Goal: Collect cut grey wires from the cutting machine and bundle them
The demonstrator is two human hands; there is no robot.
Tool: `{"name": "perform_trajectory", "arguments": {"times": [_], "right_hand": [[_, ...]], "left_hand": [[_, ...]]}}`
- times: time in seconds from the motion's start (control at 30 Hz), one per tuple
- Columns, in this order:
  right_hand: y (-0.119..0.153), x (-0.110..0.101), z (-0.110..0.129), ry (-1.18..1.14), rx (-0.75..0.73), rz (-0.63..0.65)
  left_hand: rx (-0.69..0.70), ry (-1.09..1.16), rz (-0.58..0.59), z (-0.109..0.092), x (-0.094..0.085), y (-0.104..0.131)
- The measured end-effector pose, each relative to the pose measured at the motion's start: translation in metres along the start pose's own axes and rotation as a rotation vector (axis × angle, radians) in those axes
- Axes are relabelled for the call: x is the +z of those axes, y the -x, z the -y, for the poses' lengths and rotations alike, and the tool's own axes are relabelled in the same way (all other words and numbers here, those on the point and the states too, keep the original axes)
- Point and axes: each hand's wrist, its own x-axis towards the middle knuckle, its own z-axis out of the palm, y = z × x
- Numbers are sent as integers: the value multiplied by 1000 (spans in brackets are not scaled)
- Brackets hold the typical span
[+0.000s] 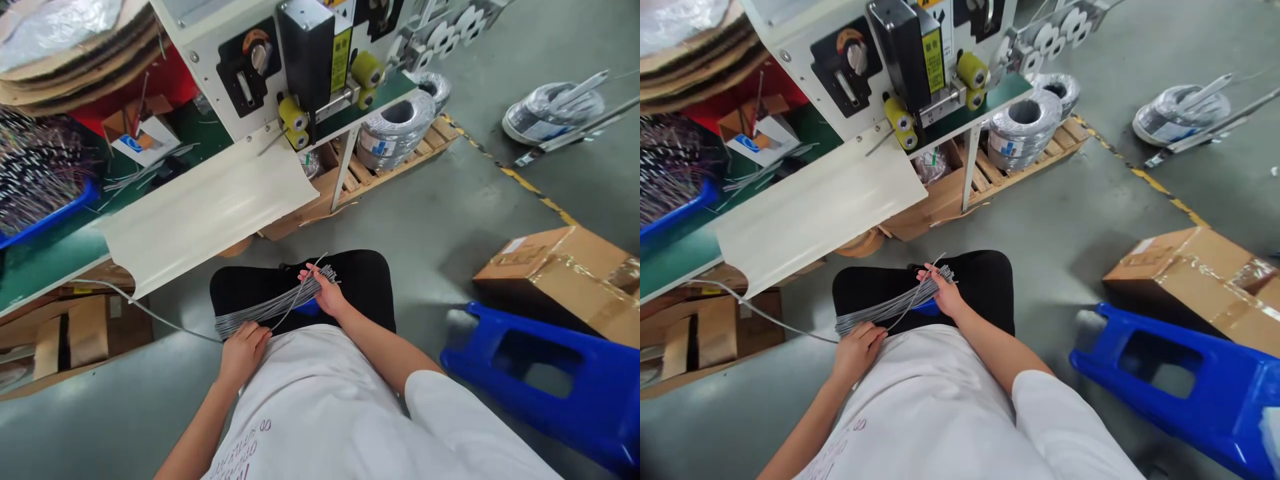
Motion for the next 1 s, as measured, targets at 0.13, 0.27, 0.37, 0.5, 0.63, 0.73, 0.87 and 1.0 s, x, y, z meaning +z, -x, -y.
{"name": "perform_trajectory", "arguments": {"times": [0.13,0.27,0.37,0.5,0.63,0.73,0.87,1.0], "right_hand": [[8,4,-2,36,-104,16],[15,6,-6,82,-161,90],[16,7,-7,60,-159,84],[15,8,-6,39,-137,41],[11,6,-3,23,-151,44],[8,6,-1,0,-117,63],[9,13,0,-29,-99,-21],[5,9,-4,-36,-101,-102]], "left_hand": [[4,3,57,-6,-16,-8],[21,44,-76,-15,-37,-32],[98,60,-229,-18,-56,-57],[211,3,-442,-17,-88,-87],[204,-105,-592,-15,-126,-115],[125,-197,-644,-12,-157,-143],[38,-250,-622,-2,-183,-184],[-19,-213,-663,8,-188,-212]]}}
